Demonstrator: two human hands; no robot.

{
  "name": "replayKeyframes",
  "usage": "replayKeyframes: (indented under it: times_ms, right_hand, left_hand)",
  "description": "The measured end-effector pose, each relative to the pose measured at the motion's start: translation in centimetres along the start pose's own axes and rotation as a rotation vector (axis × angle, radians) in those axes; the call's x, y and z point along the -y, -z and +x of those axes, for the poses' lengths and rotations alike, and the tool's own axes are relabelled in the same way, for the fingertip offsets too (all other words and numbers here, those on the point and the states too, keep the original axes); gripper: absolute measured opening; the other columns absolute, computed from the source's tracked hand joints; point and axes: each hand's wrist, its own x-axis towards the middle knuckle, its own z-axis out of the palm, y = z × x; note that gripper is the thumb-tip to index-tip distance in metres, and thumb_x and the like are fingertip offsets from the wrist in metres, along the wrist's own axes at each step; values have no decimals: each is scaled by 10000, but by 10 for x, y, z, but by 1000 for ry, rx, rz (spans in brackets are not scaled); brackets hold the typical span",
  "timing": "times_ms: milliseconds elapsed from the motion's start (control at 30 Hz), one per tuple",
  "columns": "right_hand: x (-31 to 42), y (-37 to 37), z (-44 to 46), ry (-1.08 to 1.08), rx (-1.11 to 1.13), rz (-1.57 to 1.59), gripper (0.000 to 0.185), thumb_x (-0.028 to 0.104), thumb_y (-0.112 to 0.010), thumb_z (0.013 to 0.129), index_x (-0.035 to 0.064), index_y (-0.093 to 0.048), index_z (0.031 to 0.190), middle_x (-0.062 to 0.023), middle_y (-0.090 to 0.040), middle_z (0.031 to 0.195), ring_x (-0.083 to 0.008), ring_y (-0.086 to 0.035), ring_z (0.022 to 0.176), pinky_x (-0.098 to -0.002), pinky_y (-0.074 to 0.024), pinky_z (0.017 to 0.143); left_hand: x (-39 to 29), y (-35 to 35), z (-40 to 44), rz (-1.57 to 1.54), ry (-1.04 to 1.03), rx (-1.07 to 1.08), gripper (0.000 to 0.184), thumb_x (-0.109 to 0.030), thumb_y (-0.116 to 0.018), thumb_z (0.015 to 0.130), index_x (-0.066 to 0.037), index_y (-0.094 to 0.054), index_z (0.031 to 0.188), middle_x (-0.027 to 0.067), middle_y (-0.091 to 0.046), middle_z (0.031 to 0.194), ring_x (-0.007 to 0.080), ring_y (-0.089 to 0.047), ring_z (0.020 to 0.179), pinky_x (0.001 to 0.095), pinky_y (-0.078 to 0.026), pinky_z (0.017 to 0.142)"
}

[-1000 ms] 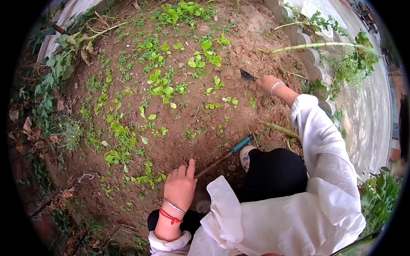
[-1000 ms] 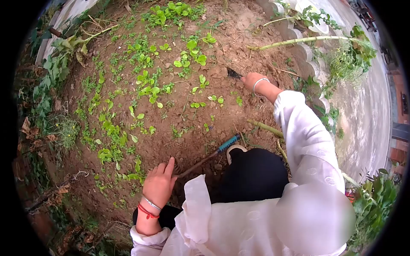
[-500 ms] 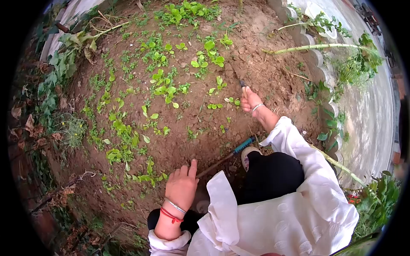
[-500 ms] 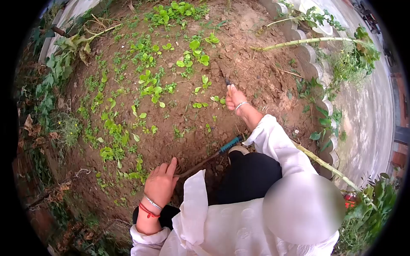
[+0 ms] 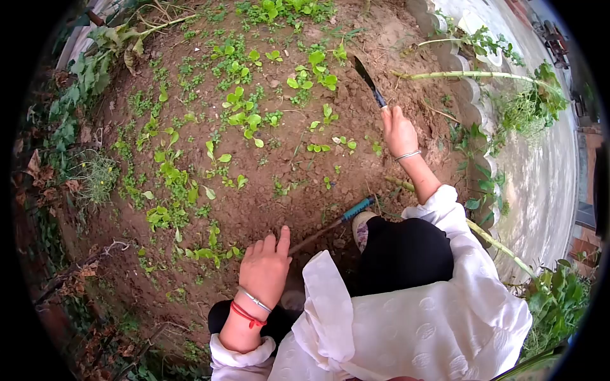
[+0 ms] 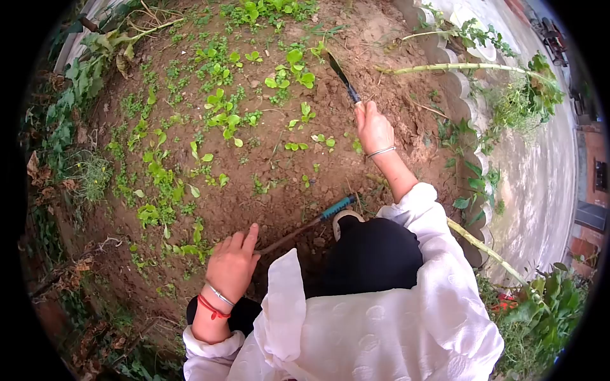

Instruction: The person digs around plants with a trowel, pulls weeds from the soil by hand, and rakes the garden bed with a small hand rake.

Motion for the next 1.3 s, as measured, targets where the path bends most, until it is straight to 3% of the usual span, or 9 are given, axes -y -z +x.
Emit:
replayKeyframes:
  times_ms: [133, 333, 433, 467, 567, 800, 900, 1033, 1300]
  right_hand:
    - [-63, -88, 13, 69, 183, 107, 434, 412, -399, 970, 3, -542, 950, -282, -632, 831, -462, -603, 866, -525, -463, 785]
    - [-31, -2, 11, -115, 134, 279, 471, 427, -439, 957, -7, -622, 941, -228, -659, 845, -428, -619, 852, -463, -470, 776]
    - [-37, -48, 5, -191, 392, 504, 484, 432, -438, 953, -9, -632, 995, -238, -658, 868, -424, -622, 859, -454, -470, 805]
    - [-67, -98, 9, -97, 345, 208, 488, 429, -440, 948, -11, -640, 1016, -259, -654, 907, -439, -615, 890, -456, -468, 817]
    - [-58, -88, 16, -97, 246, 82, 485, 425, -442, 945, -7, -647, 1031, -280, -641, 944, -448, -604, 928, -458, -463, 832]
    - [-9, 0, 1, 79, 329, 140, 407, 398, -517, 905, 26, -678, 936, -281, -629, 871, -424, -615, 882, -488, -479, 785]
    - [31, 25, 14, 226, 275, -14, 376, 359, -537, 899, 9, -672, 878, -221, -654, 804, -397, -627, 796, -430, -487, 717]
    - [71, 35, 35, 438, 326, -146, 317, 321, -557, 891, 31, -681, 925, -247, -646, 868, -403, -623, 870, -475, -488, 791]
    - [103, 43, 8, 467, 494, -90, 313, 292, -560, 893, -3, -662, 916, -251, -642, 849, -411, -619, 860, -473, -485, 787]
  left_hand:
    - [4, -4, 1, -7, 13, 18, 580, -177, -693, 767, -70, -494, 1301, 94, -577, 962, 265, -591, 900, 370, -486, 788]
    - [5, 0, -2, 13, 13, -3, 580, -181, -692, 767, -68, -495, 1300, 97, -579, 957, 268, -591, 888, 373, -488, 778]
    - [-1, 0, 0, 18, -16, 10, 576, -181, -689, 767, -62, -496, 1297, 97, -578, 952, 264, -591, 882, 370, -484, 765]
    - [-2, -3, 0, 21, -23, 3, 576, -181, -688, 767, -60, -496, 1297, 96, -577, 950, 263, -591, 879, 369, -484, 764]
    - [-3, -1, 1, 19, 0, -22, 570, -174, -686, 764, -57, -502, 1291, 93, -568, 930, 257, -589, 875, 367, -482, 768]
    - [-6, 9, -17, 19, 30, -82, 569, -172, -688, 760, -49, -505, 1285, 88, -555, 903, 251, -582, 858, 363, -478, 768]
    - [-6, 5, -15, 20, 10, -116, 570, -176, -690, 759, -50, -506, 1284, 85, -552, 896, 250, -581, 856, 360, -476, 765]
    - [-7, 3, -18, 30, 5, -115, 573, -184, -691, 764, -43, -502, 1287, 81, -551, 897, 251, -579, 857, 355, -472, 768]
    - [-2, 11, -24, -141, -118, -177, 43, -46, -577, 671, -51, -551, 706, 105, -565, 732, 268, -576, 760, 360, -461, 774]
